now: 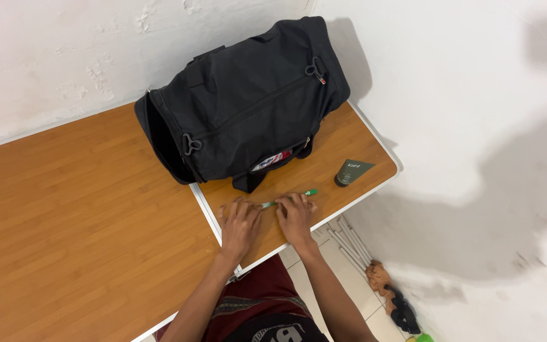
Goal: The person unzips a black duffel bag, removes several toiletries and a black shirt, and then folds the shirt and a child-sized onesie on a wooden table.
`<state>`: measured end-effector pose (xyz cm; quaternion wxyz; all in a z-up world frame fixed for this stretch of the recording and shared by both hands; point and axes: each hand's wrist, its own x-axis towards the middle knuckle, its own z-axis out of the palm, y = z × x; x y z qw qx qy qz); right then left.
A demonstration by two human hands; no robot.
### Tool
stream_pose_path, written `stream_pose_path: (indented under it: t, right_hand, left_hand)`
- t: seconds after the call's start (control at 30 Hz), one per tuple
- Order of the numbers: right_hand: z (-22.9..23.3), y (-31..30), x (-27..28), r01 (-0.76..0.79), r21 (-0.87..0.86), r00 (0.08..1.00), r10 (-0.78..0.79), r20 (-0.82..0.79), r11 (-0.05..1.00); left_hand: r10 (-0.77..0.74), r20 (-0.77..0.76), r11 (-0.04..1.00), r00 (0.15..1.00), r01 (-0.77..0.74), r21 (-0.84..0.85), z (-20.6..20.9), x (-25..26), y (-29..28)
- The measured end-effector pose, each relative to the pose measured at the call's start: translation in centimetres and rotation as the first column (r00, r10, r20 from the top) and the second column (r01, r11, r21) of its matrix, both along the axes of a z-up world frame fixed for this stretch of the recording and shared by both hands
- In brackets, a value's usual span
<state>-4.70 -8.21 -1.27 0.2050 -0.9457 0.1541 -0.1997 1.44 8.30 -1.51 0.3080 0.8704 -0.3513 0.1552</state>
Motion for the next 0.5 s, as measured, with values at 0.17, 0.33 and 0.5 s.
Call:
stream_pose_path:
  t: [0.17,0.33,0.5]
  right_hand:
    - [0.1,0.4,0.1,0.013,-0.018,0.998,-0.012,0.059,1.000]
    - [0.2,0.9,-0.5,0.030,0.001,0.998,-0.030,0.048,1.000]
    - [1.2,0.5,-0.7,0.076,0.051,0.997,-0.077,0.025,0.996]
  left_hand:
    - [-0.005,0.061,1.000,0.998,0.005,-0.005,-0.7,-0.1,-0.5]
    - [-0.032,0.061,0.999,0.998,0.032,-0.005,-1.5,-0.3,-1.9]
    - [-0.075,0.019,0.997,0.997,0.075,-0.031,-1.5,-0.4,-3.6]
